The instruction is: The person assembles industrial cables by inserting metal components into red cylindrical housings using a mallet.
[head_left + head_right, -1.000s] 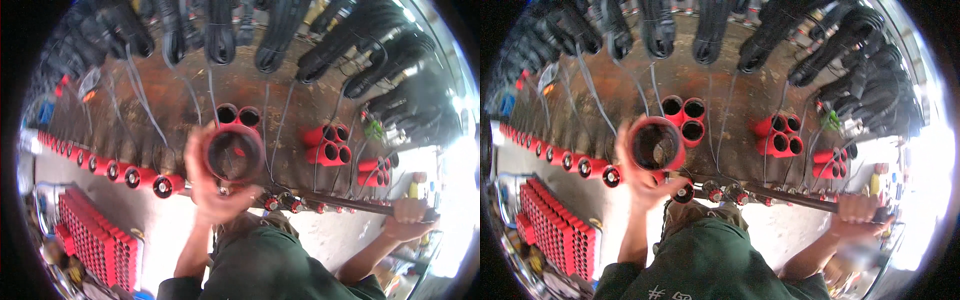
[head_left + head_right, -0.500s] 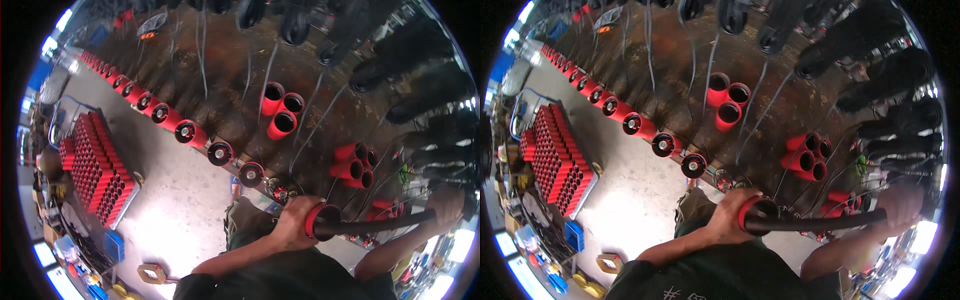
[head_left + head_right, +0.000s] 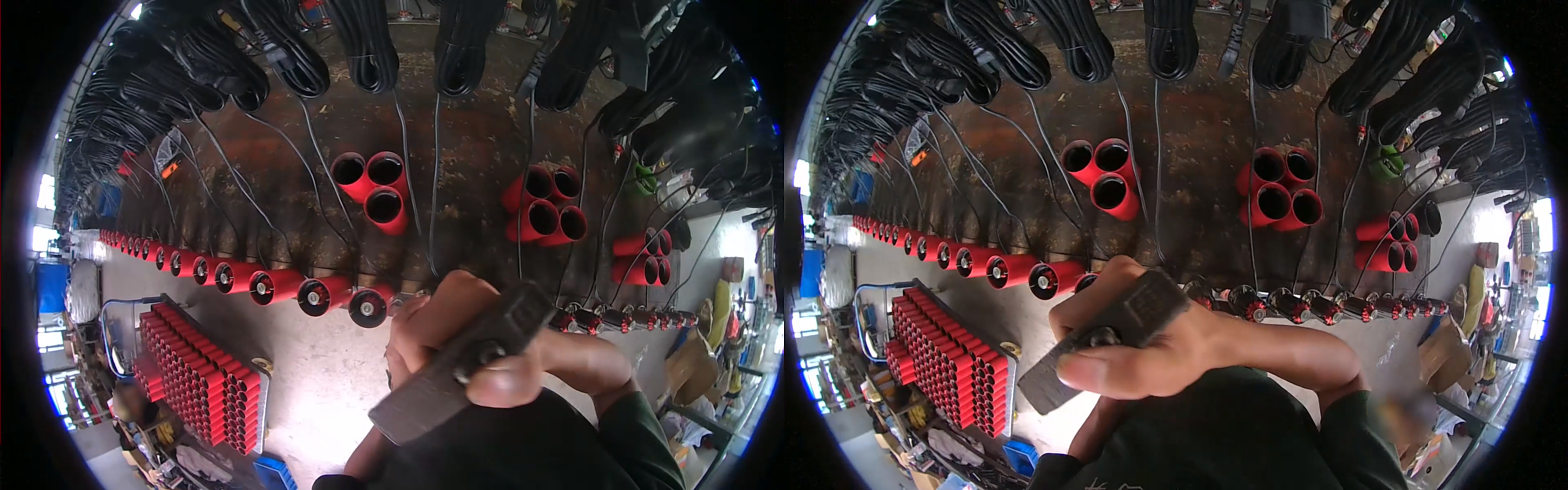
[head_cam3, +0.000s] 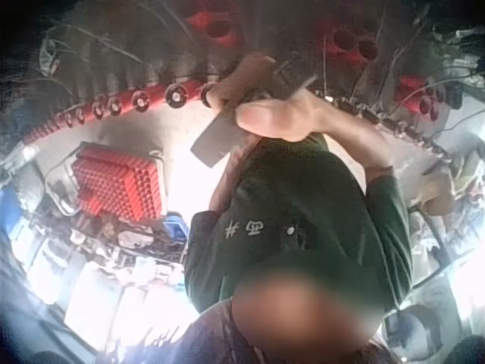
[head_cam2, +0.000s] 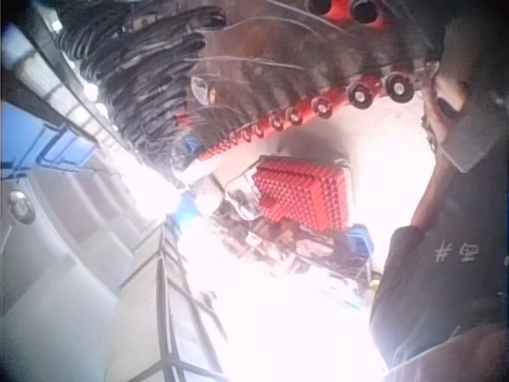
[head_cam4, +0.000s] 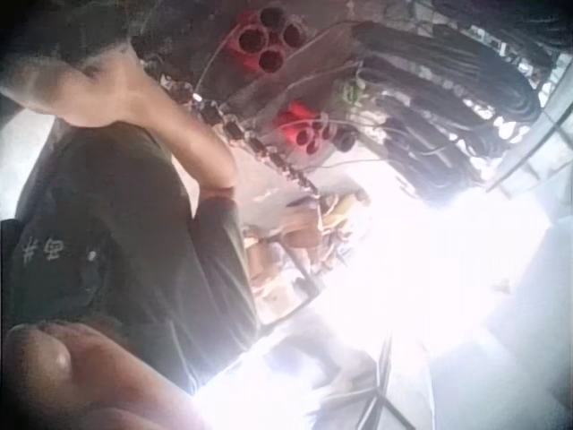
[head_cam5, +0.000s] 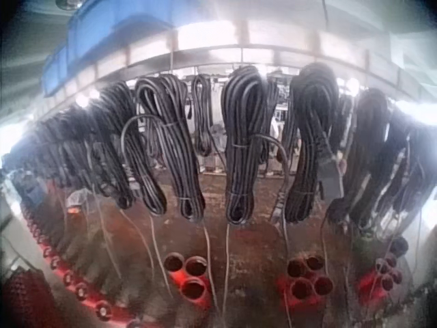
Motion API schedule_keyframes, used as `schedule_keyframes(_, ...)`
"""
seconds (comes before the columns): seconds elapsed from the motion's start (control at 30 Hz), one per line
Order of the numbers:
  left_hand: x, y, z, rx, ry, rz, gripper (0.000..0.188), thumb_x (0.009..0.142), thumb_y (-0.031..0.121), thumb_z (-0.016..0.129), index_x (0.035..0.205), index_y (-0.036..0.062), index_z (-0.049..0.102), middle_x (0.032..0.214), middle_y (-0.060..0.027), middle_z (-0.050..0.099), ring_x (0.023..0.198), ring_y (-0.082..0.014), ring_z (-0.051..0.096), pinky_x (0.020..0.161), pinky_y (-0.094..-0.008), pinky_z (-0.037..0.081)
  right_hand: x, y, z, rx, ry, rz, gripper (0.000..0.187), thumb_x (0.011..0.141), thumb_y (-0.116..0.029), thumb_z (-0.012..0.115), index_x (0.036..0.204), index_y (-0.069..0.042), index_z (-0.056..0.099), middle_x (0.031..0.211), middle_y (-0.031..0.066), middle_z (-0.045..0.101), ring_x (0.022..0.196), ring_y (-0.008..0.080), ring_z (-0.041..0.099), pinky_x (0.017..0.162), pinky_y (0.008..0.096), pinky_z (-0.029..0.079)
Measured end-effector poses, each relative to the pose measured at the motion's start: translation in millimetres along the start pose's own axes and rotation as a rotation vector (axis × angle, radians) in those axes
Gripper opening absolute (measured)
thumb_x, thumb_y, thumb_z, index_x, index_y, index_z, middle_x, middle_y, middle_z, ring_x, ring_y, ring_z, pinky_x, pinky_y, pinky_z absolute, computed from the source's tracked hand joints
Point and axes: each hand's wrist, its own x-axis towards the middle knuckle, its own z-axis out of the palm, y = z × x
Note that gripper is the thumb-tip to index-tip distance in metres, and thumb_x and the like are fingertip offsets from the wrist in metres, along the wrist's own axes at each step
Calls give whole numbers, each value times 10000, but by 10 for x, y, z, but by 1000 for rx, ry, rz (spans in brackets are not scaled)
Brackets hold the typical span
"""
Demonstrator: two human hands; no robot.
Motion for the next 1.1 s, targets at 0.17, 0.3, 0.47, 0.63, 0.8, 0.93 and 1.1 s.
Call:
schedule_keyframes(0.17, 78, -131, 52, 14, -32, 78, 777, 618, 106, 909, 1293, -4, 543, 1304, -151, 577, 1230, -301, 562, 1064, -407, 450, 11, 209, -56, 68, 37, 29, 573, 824, -508, 668, 656, 21, 524, 584, 109, 542, 531, 278, 565, 559, 369, 470)
schedule_keyframes(0.3, 164, -128, 42, 12, -106, 116, 764, 632, 120, 906, 1291, -5, 541, 1279, -149, 590, 1204, -293, 575, 1045, -400, 461, 3, 210, -55, -62, 122, -92, 379, 865, -311, 640, 662, -12, 525, 561, 54, 441, 539, 156, 406, 518, 351, 337)
schedule_keyframes(0.47, 218, -170, 7, 15, -156, 139, 750, 649, 138, 903, 1289, -6, 539, 1247, -146, 606, 1172, -283, 592, 1021, -391, 476, 40, 176, -13, -124, 137, -42, 375, 852, -304, 644, 654, -9, 523, 553, 55, 422, 534, 165, 390, 512, 355, 330)
schedule_keyframes(0.63, 280, -214, -34, 16, -184, 158, 736, 666, 155, 899, 1286, -8, 537, 1216, -143, 622, 1141, -272, 609, 996, -383, 490, 78, 242, 26, -154, 160, -75, 371, 855, -289, 650, 647, -9, 522, 549, 48, 436, 523, 154, 390, 503, 347, 324)
schedule_keyframes(0.8, 356, -201, 43, -15, -226, 177, 723, 684, 172, 896, 1284, -9, 535, 1184, -141, 638, 1109, -262, 625, 972, -374, 504, 65, 176, 49, -191, 226, -111, 371, 871, -287, 649, 640, -25, 525, 548, 31, 448, 517, 140, 406, 498, 334, 328)
schedule_keyframes(0.93, 338, -315, -127, 20, -201, 169, 713, 698, 186, 893, 1282, -11, 534, 1159, -139, 651, 1083, -254, 639, 953, -367, 516, 155, 344, 44, -160, 214, -105, 371, 882, -287, 647, 636, -35, 528, 548, 20, 447, 515, 134, 415, 498, 327, 332)
schedule_keyframes(1.1, 390, -410, -108, 0, -215, 176, 702, 715, 203, 889, 1279, -12, 532, 1128, -136, 667, 1051, -243, 655, 929, -358, 530, 182, 333, 73, -185, 267, -130, 373, 894, -288, 643, 633, -47, 532, 548, 7, 446, 514, 125, 426, 497, 318, 337)
